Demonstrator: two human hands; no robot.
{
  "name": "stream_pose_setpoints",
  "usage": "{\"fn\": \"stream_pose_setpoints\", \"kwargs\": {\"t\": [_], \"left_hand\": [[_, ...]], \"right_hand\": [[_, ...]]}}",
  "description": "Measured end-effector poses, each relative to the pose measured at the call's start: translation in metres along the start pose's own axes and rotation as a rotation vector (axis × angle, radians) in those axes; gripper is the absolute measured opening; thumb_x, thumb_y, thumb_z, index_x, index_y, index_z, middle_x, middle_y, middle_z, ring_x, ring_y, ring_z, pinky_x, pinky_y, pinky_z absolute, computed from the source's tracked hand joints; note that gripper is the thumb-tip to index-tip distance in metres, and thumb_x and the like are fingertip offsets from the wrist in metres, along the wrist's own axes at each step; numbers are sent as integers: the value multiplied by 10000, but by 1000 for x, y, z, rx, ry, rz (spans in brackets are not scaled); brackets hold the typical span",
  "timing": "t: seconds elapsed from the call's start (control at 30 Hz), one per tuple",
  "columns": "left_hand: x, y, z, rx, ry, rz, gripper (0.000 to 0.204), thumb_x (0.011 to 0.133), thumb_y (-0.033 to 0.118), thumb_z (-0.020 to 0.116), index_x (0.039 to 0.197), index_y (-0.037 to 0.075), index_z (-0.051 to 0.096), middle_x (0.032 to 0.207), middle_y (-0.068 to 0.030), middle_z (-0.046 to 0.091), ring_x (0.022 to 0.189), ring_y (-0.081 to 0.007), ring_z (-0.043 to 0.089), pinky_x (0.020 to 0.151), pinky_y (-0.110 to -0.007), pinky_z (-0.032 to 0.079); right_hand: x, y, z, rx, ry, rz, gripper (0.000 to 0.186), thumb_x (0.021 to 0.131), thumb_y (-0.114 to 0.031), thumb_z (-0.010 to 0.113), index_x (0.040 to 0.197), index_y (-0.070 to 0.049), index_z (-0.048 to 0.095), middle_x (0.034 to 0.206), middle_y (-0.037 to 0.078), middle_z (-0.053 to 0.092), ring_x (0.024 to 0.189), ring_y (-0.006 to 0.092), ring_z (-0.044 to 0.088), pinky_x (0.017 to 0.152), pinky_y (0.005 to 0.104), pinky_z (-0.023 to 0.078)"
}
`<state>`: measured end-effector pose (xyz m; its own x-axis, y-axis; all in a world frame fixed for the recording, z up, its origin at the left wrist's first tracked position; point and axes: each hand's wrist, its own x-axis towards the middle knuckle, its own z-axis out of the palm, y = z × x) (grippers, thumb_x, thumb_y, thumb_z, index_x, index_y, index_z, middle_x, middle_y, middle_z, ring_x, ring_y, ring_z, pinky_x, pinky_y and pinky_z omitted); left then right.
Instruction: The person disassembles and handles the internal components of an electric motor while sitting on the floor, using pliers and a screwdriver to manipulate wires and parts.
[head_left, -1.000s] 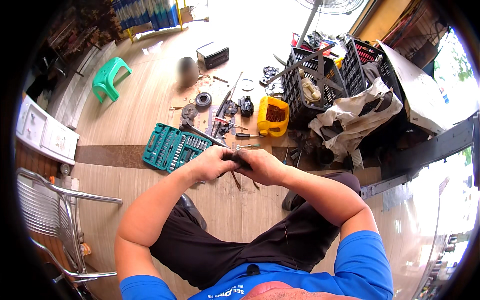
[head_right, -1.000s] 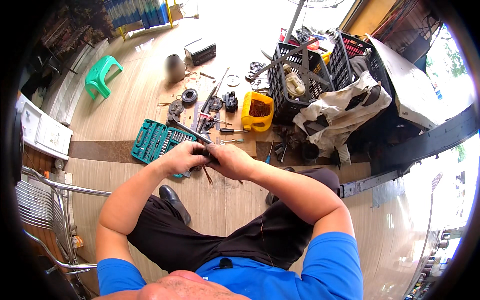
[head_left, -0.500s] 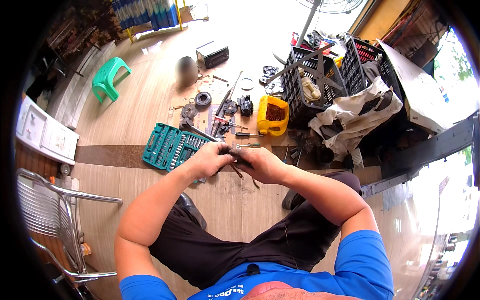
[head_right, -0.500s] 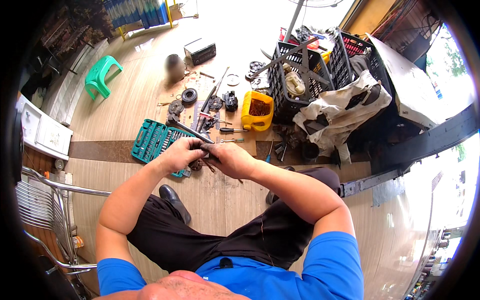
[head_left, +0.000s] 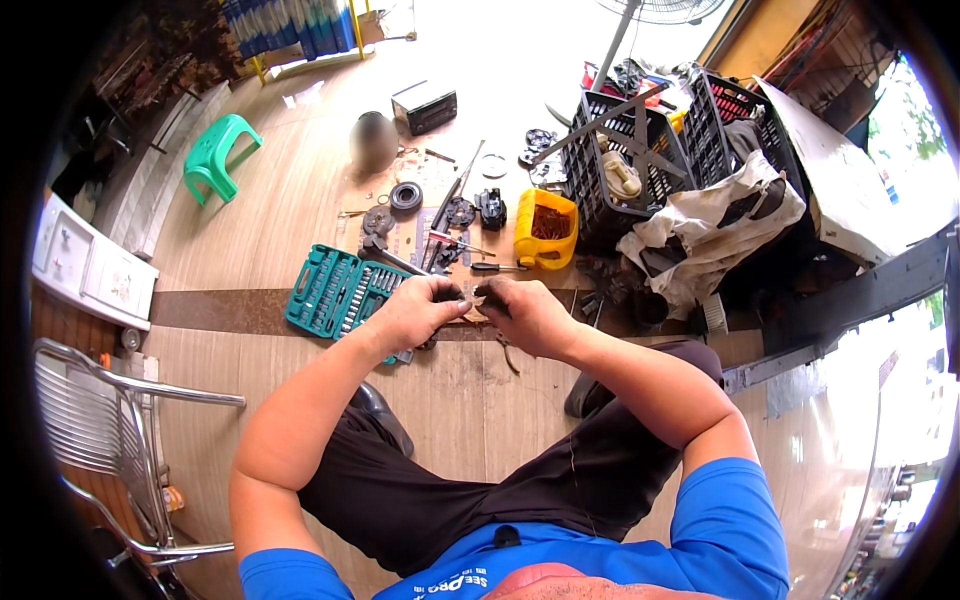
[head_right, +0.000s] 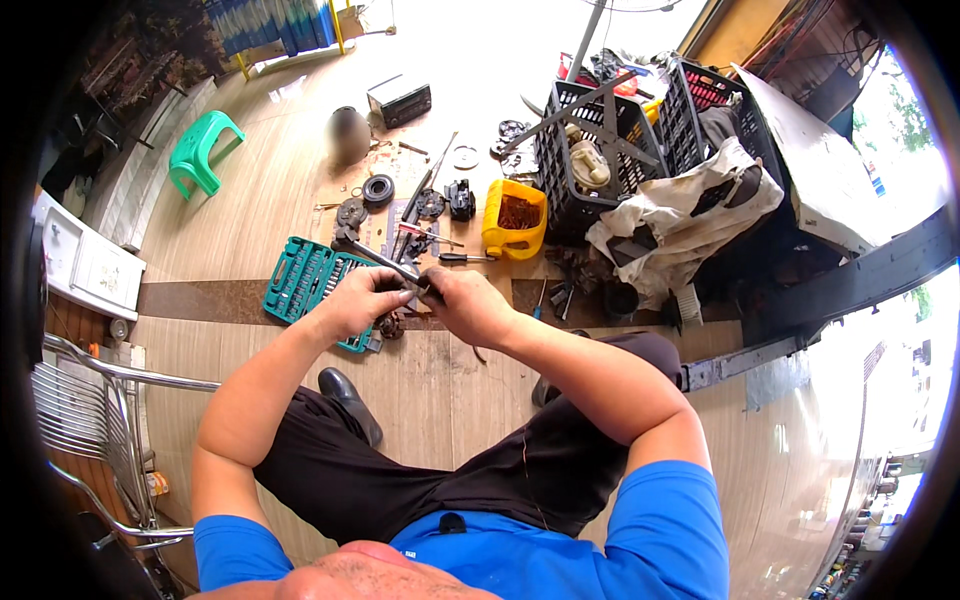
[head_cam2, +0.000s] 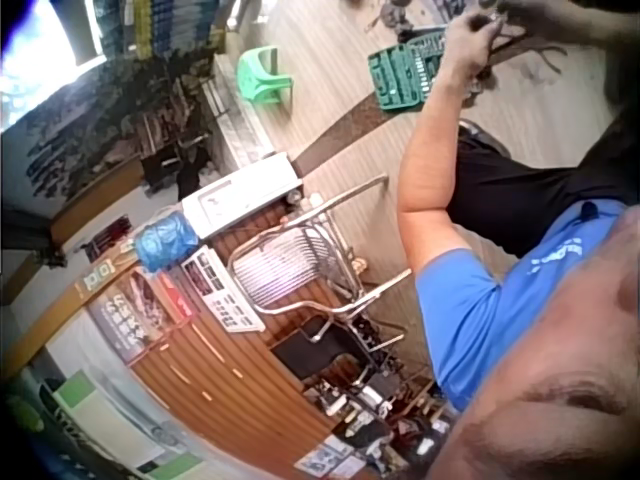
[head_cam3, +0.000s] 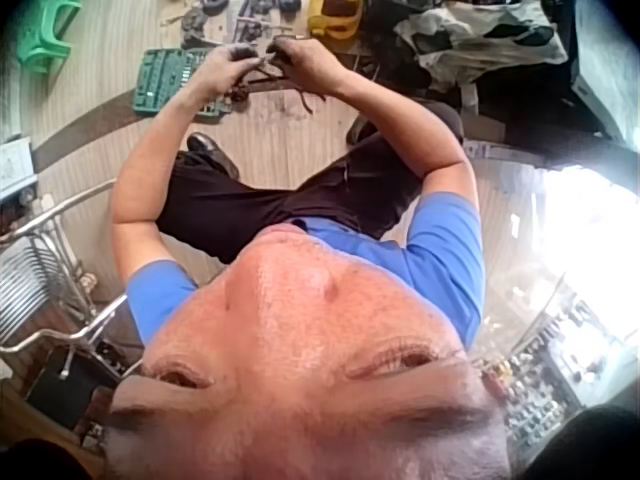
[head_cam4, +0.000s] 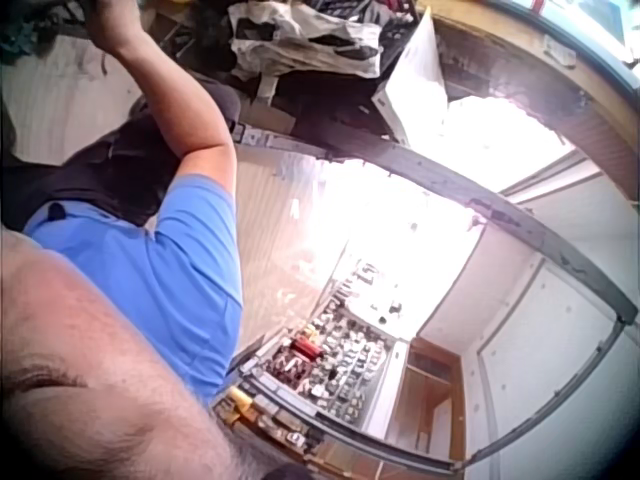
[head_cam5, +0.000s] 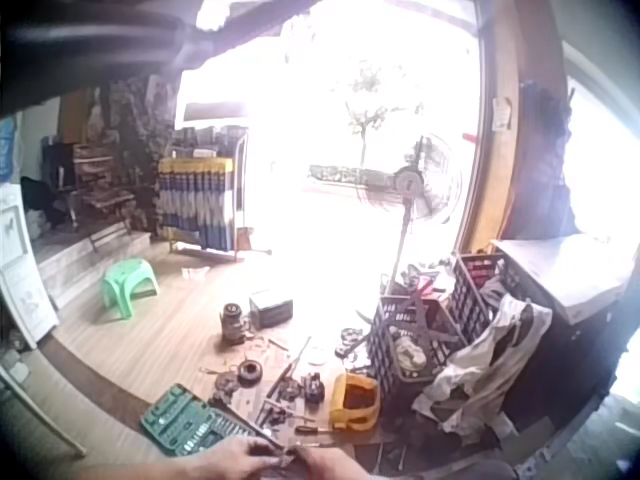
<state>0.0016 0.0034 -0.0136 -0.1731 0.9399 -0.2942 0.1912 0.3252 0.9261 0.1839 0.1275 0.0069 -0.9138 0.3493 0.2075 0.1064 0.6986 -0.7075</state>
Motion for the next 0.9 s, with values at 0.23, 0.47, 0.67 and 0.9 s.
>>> {"fn": "stream_pose_setpoints", "kwargs": {"t": [0.23,0.47,0.67,0.9], "left_hand": [[-2,-1,0,30,46,-13,285,877,227,703,989,-35,689,834,-107,700,748,-138,614,725,-307,504],[-5,10,1,47,72,-55,269,885,217,691,969,-39,691,767,-97,681,683,-124,593,661,-309,499],[-2,-4,0,50,101,81,247,894,193,676,979,-39,687,744,-83,671,644,-109,575,617,-294,488],[-7,17,-1,132,90,10,189,895,89,645,1024,-41,692,887,-54,714,795,-71,594,743,-264,503]], "right_hand": [[1,4,1,-61,-20,31,180,875,-187,639,893,-11,611,815,229,639,804,423,630,691,477,501],[2,5,-1,-106,-59,80,219,891,-206,657,928,6,615,840,235,639,825,422,629,692,459,502],[3,6,0,-34,8,86,179,884,-159,670,892,13,618,809,232,638,791,426,625,663,428,502],[6,11,-2,130,58,210,176,848,-117,683,931,31,638,869,245,658,839,412,646,718,438,513]]}}
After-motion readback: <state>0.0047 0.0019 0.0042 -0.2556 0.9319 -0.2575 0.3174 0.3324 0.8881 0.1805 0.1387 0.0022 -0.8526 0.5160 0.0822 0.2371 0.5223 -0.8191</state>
